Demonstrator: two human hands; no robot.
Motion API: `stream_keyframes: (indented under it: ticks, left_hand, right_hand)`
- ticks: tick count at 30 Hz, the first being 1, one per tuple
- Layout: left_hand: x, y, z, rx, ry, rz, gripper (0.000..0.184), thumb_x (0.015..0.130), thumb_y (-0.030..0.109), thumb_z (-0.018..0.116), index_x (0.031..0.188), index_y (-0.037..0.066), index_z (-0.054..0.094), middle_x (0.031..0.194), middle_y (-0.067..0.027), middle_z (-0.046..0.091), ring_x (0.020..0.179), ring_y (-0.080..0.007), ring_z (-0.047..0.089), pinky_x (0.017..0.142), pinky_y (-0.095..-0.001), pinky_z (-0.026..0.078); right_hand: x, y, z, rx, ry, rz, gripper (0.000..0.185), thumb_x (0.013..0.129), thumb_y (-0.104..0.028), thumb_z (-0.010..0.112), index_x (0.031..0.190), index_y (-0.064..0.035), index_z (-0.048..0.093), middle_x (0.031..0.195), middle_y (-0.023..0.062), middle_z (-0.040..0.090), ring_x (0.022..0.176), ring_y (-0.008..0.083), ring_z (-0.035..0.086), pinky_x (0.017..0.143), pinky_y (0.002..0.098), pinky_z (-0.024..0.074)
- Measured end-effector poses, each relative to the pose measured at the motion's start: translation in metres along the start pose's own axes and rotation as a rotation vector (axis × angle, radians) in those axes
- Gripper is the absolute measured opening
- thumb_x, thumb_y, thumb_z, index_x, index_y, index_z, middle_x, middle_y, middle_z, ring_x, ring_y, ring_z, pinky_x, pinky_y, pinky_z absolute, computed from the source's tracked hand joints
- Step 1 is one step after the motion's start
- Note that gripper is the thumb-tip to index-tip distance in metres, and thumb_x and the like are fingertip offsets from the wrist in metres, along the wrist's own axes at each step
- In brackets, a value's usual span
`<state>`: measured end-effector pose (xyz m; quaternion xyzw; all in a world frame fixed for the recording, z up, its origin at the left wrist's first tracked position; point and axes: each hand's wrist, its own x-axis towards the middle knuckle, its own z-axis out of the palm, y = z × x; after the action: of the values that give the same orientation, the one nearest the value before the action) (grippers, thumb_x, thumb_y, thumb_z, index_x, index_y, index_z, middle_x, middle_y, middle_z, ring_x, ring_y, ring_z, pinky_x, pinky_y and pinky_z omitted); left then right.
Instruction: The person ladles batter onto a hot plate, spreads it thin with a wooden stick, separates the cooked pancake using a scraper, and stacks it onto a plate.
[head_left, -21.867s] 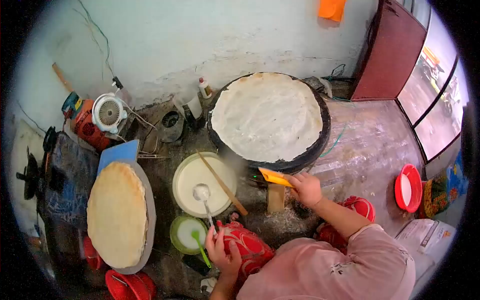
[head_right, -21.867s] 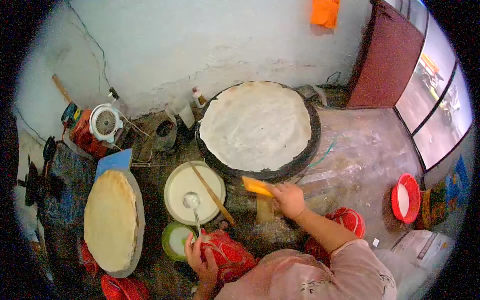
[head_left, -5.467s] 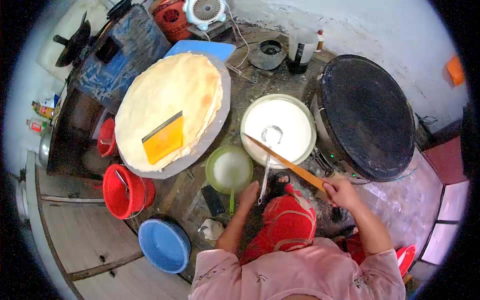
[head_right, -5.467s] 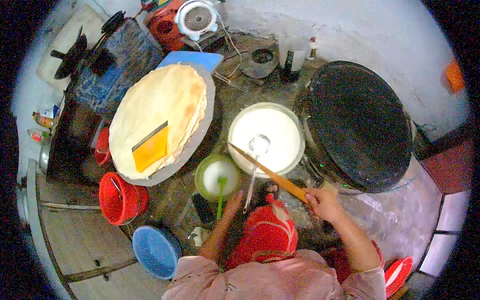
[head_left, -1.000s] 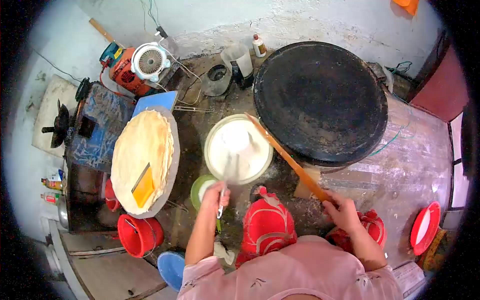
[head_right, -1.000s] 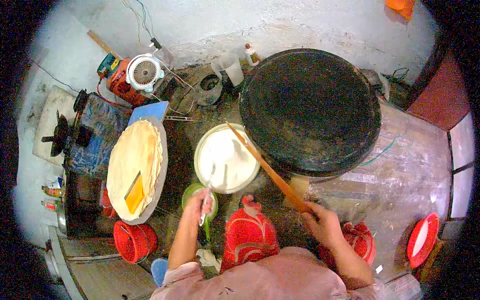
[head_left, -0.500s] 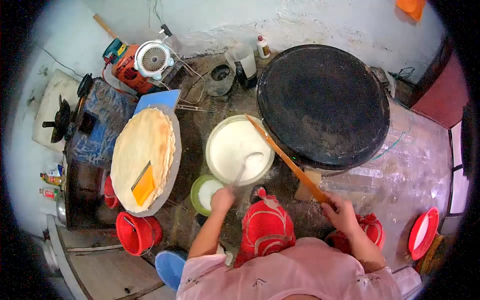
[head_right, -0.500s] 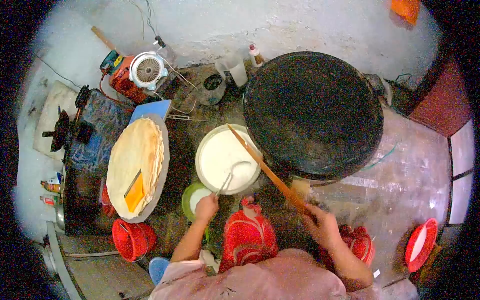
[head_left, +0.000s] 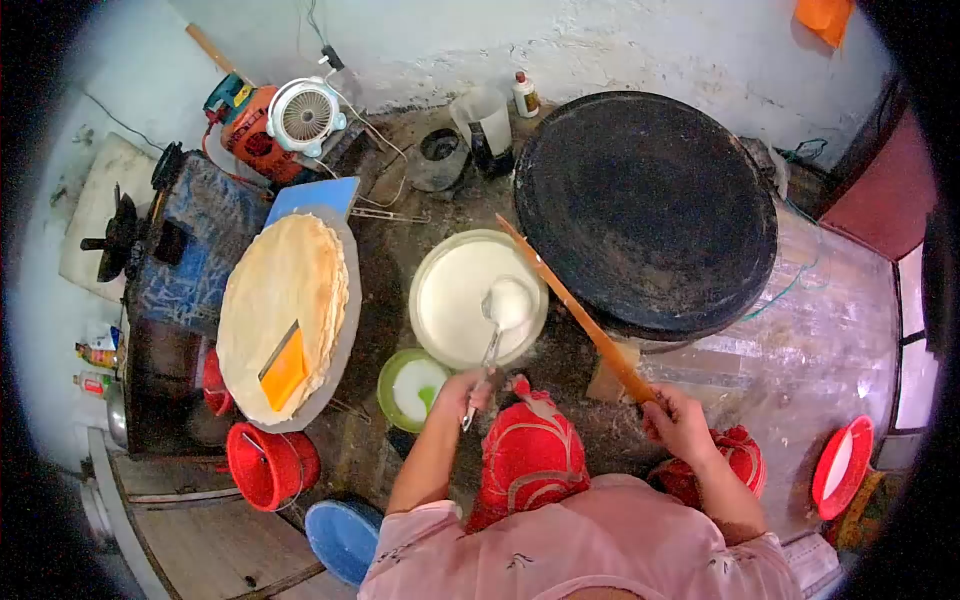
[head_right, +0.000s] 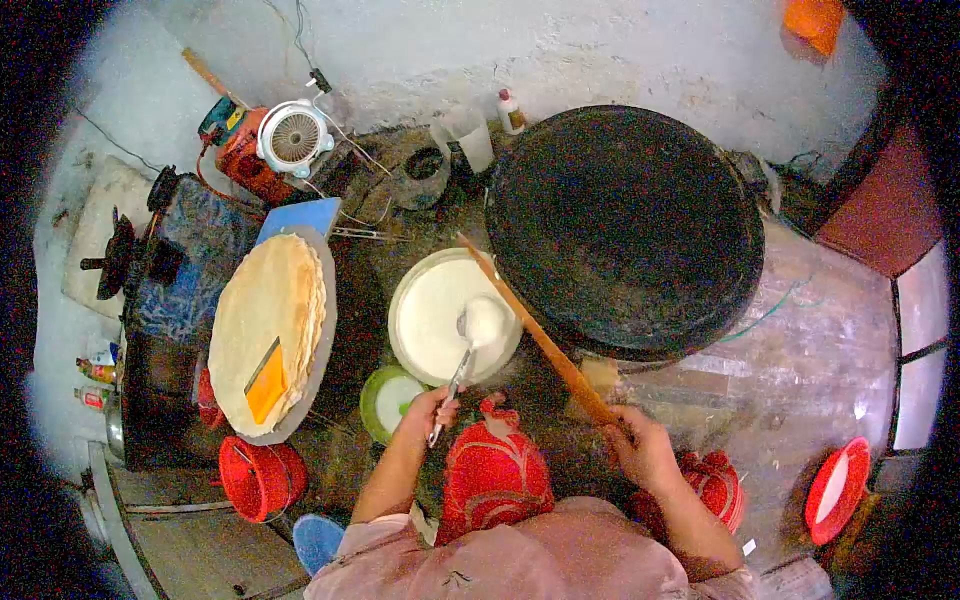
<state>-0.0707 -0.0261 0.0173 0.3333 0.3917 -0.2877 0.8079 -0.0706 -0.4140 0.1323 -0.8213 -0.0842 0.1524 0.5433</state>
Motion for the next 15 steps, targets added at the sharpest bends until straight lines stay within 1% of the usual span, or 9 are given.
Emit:
stream_keyframes:
  ticks: [2, 3, 5, 7, 10, 11, 13, 15]
  left_hand:
    - [-0.016, 0.001, -0.002, -0.13, -0.219, 0.017, 0.025, 0.092, 0.021, 0.039, 0.107, 0.005, 0.049, 0.06, -0.0002, 0.039, 0.042, -0.0072, 0.031, 0.034, -0.0188, 0.026]
    - [-0.034, 0.005, 0.005, -0.151, -0.132, 0.001, 0.029, 0.092, 0.026, 0.04, 0.111, 0.005, 0.049, 0.06, 0.0001, 0.039, 0.042, -0.0072, 0.031, 0.035, -0.0191, 0.026]
    - [-0.066, 0.008, 0.015, -0.132, -0.074, 0.054, 0.032, 0.092, 0.027, 0.041, 0.115, 0.006, 0.048, 0.061, 0.0004, 0.038, 0.042, -0.0069, 0.031, 0.036, -0.019, 0.026]
    - [-0.088, 0.01, 0.01, -0.102, -0.083, 0.093, 0.034, 0.092, 0.028, 0.041, 0.117, 0.007, 0.047, 0.06, 0.0009, 0.036, 0.042, -0.0065, 0.03, 0.036, -0.0186, 0.025]
    - [-0.137, 0.017, 0.026, -0.133, -0.019, 0.124, 0.037, 0.091, 0.029, 0.042, 0.122, 0.008, 0.045, 0.058, 0.0014, 0.033, 0.042, -0.0066, 0.028, 0.035, -0.02, 0.025]
    - [-0.149, 0.02, 0.025, -0.176, -0.09, 0.135, 0.032, 0.091, 0.027, 0.043, 0.114, 0.006, 0.05, 0.06, -0.0042, 0.044, 0.041, -0.0089, 0.033, 0.036, -0.0214, 0.027]
    - [-0.173, 0.025, 0.036, -0.125, -0.072, 0.233, 0.034, 0.09, 0.028, 0.044, 0.116, 0.007, 0.049, 0.06, -0.0057, 0.046, 0.041, -0.0097, 0.034, 0.036, -0.0219, 0.028]
    - [-0.193, 0.03, 0.053, -0.028, -0.033, 0.346, 0.037, 0.087, 0.029, 0.05, 0.117, 0.006, 0.048, 0.059, -0.0055, 0.049, 0.04, -0.0088, 0.035, 0.035, -0.0204, 0.026]
  right_hand:
    - [0.0, -0.017, -0.003, 0.087, -0.048, 0.212, 0.019, 0.087, -0.004, 0.05, 0.105, -0.002, 0.052, 0.066, 0.0015, 0.053, 0.053, 0.0073, 0.049, 0.048, 0.0225, 0.0426]
    - [0.0, -0.017, -0.003, 0.087, -0.049, 0.208, 0.019, 0.087, -0.004, 0.05, 0.105, -0.002, 0.052, 0.066, 0.0015, 0.053, 0.053, 0.0073, 0.049, 0.048, 0.0225, 0.0426]
    - [0.001, -0.013, -0.003, 0.041, -0.033, 0.141, 0.019, 0.087, -0.004, 0.048, 0.106, -0.001, 0.051, 0.067, 0.002, 0.054, 0.053, 0.0076, 0.05, 0.049, 0.0223, 0.0427]
    - [0.001, -0.013, -0.005, 0.059, -0.048, 0.135, 0.019, 0.088, -0.004, 0.047, 0.106, -0.0008, 0.049, 0.068, 0.0026, 0.055, 0.053, 0.0078, 0.051, 0.049, 0.0224, 0.0429]
    - [0.001, -0.01, -0.005, 0.067, -0.059, 0.117, 0.019, 0.088, -0.004, 0.046, 0.107, -0.0009, 0.047, 0.07, 0.0039, 0.056, 0.053, 0.0083, 0.052, 0.048, 0.0225, 0.0434]
    - [0.001, -0.009, -0.005, 0.052, -0.054, 0.103, 0.02, 0.088, -0.004, 0.045, 0.108, -0.0012, 0.045, 0.071, 0.0046, 0.057, 0.053, 0.0086, 0.052, 0.048, 0.0225, 0.0435]
    - [0.001, -0.005, -0.003, 0.073, -0.053, 0.08, 0.02, 0.088, -0.004, 0.045, 0.108, -0.0013, 0.045, 0.071, 0.0051, 0.058, 0.052, 0.0087, 0.053, 0.048, 0.0226, 0.0435]
    - [0.001, 0.0, -0.001, 0.092, -0.046, 0.056, 0.02, 0.088, -0.005, 0.046, 0.108, -0.0014, 0.044, 0.071, 0.0056, 0.058, 0.052, 0.0089, 0.053, 0.047, 0.0226, 0.0435]
